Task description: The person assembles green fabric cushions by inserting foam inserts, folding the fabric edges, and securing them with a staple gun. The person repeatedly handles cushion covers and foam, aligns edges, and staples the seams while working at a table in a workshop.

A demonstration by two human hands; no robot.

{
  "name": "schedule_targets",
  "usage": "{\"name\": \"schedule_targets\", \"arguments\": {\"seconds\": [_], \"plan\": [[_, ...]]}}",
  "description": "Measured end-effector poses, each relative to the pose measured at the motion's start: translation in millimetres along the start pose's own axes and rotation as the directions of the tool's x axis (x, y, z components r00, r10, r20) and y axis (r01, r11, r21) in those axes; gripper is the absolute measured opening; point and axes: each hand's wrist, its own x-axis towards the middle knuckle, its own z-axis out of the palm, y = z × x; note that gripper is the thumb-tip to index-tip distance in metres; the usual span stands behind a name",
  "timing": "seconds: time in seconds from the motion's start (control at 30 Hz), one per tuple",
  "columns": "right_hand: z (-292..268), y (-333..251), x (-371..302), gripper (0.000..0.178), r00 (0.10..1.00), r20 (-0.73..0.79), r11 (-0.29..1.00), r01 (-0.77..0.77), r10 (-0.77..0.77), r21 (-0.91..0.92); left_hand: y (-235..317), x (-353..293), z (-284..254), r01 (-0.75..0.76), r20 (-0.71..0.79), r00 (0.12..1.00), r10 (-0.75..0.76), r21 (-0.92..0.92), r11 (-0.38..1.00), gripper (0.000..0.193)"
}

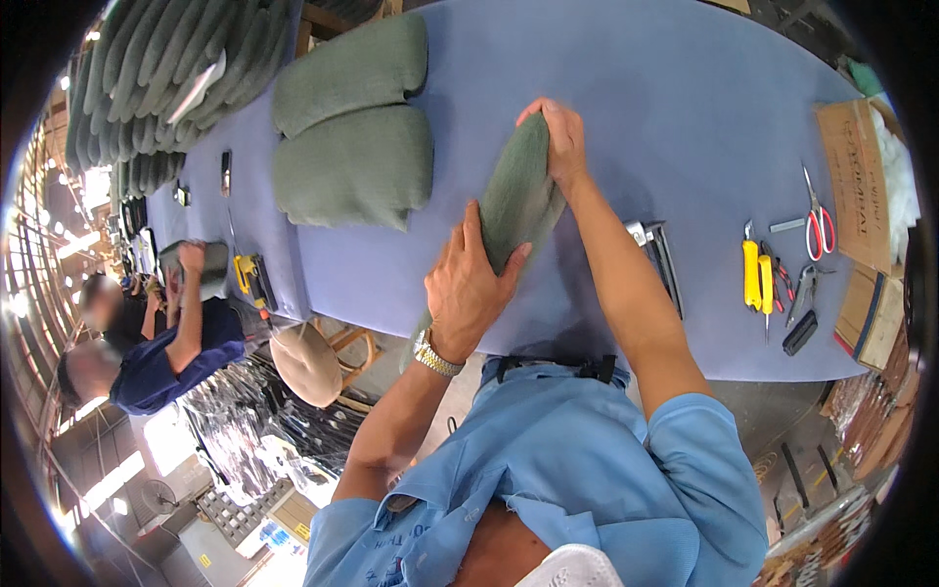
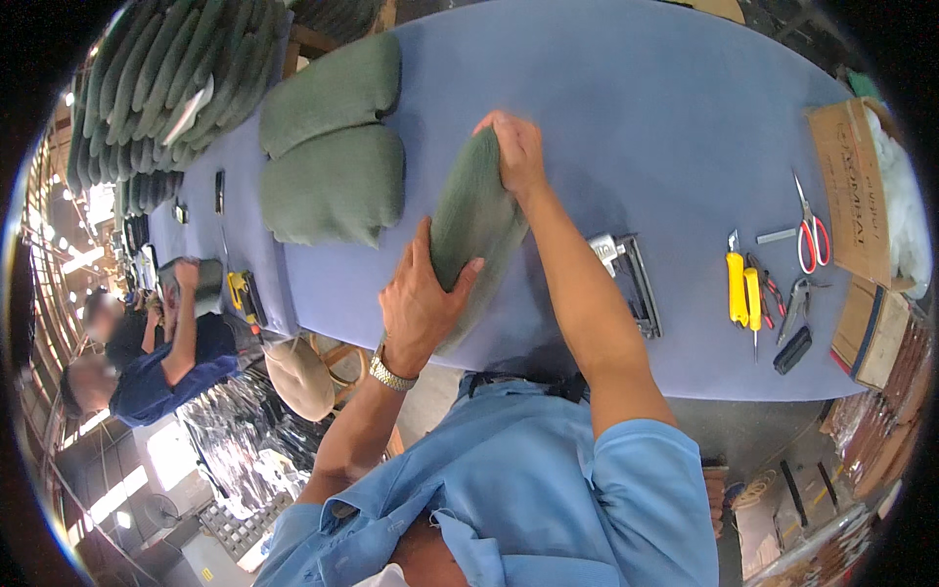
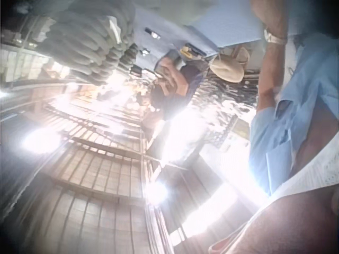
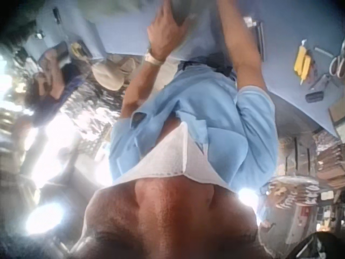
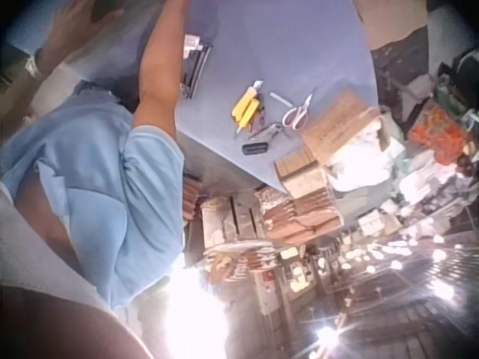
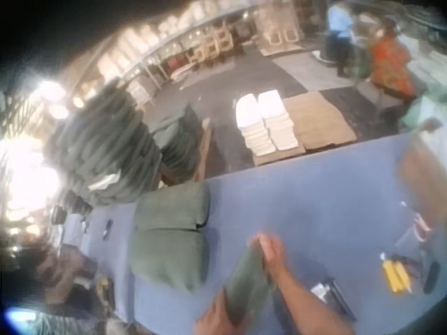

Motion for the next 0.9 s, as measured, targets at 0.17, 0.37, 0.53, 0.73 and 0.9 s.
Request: {"name": "schedule_targets", "arguments": {"seconds": [0.17, 0.37, 0.53, 0.73, 0.9], "plan": [[-14, 76, -4, 0.050, 0.990, -0.106, 0.995, -0.097, 0.096, -0.003, 11, 38, 0, -0.042, 0.036, 0.998, 0.045, -0.078, 0.996, 0.083], [-20, 145, -28, 0.052, 0.976, -0.157, 0.872, 0.056, -0.150, -0.486, 30, 113, 14, -0.153, 0.065, 0.985, 0.157, -0.058, 0.986, 0.058], [-44, 164, -5, 0.057, 0.992, 0.004, 0.978, 0.123, -0.124, -0.169, 41, 135, 9, -0.106, 0.184, 0.975, 0.121, -0.093, 0.990, 0.050], [-30, 27, -14, 0.048, 0.978, -0.173, 0.922, -0.171, 0.116, -0.347, 0, 84, -24, -0.246, 0.037, 0.964, 0.262, -0.240, 0.939, 0.058], [-5, -144, -58, 0.058, 0.998, -0.067, 0.958, -0.013, -0.007, -0.287, -21, 1, -133, -0.403, -0.260, 0.912, 0.317, -0.433, 0.806, 0.053]]}}
